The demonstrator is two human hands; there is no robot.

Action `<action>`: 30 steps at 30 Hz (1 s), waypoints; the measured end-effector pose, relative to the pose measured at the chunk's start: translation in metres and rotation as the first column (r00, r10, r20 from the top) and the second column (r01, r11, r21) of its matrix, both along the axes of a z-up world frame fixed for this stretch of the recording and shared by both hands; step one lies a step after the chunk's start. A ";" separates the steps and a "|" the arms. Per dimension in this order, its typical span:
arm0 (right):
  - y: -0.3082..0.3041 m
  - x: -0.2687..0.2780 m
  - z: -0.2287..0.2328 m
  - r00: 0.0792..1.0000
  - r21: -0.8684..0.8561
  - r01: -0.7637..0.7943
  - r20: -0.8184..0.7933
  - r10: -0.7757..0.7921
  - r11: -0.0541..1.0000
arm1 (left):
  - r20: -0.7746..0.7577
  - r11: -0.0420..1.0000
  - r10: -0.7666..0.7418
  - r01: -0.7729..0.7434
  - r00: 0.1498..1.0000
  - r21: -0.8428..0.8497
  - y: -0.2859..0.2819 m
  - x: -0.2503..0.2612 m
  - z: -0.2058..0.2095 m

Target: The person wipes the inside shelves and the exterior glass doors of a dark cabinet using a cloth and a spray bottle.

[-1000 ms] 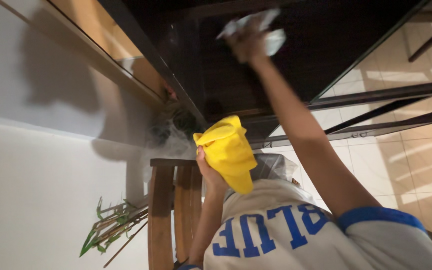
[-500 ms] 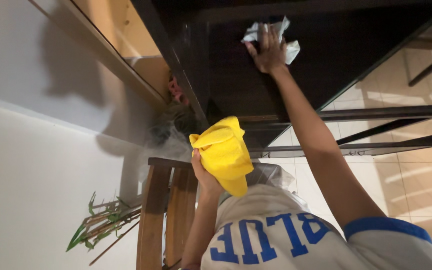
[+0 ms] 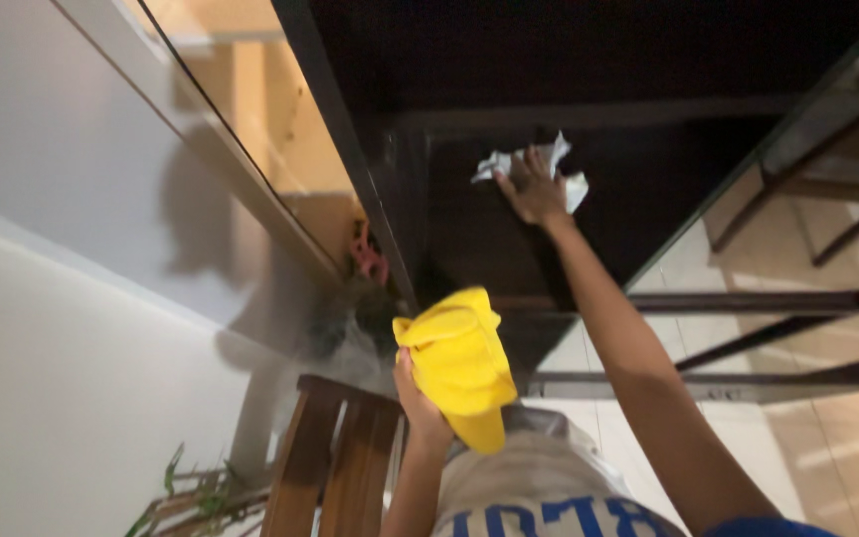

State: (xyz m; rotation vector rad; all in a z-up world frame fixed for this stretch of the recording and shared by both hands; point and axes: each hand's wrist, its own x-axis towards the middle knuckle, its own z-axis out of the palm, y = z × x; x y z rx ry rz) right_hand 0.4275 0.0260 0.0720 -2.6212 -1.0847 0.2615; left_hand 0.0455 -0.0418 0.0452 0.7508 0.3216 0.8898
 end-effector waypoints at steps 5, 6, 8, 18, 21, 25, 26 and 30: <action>0.012 0.006 0.000 0.997 -0.017 0.063 0.049 -0.062 0.998 | 0.125 0.985 -0.114 0.128 0.986 -0.115 0.000 0.002 0.015; 0.013 0.007 0.002 0.996 -0.012 0.083 0.041 -0.082 0.996 | 0.134 0.984 -0.124 0.139 0.983 -0.112 0.001 0.002 0.019; 0.015 0.007 0.002 0.990 -0.004 0.137 0.013 -0.137 0.991 | 0.152 0.981 -0.143 0.160 0.978 -0.105 0.002 -0.002 0.023; 0.028 0.030 -0.006 0.959 0.022 0.241 0.149 -0.241 0.970 | -0.008 0.958 0.027 -0.028 1.000 -0.285 0.013 -0.011 0.023; 0.038 0.020 0.011 0.949 -0.055 0.294 0.134 -0.285 0.954 | -0.025 0.953 0.050 -0.055 0.998 -0.297 0.015 -0.009 0.022; 0.068 -0.027 0.004 0.997 -0.112 -0.065 0.033 0.069 0.992 | 0.004 0.955 0.033 -0.031 0.999 -0.295 0.018 -0.002 0.021; 0.073 -0.041 -0.008 0.983 -0.041 -0.169 0.070 0.172 0.985 | 0.009 0.949 0.033 -0.028 0.999 -0.314 0.018 0.000 0.020; 0.058 -0.036 -0.031 0.989 0.226 -0.127 -0.048 0.142 0.966 | 0.022 0.950 0.034 -0.026 0.999 -0.311 0.015 -0.003 0.021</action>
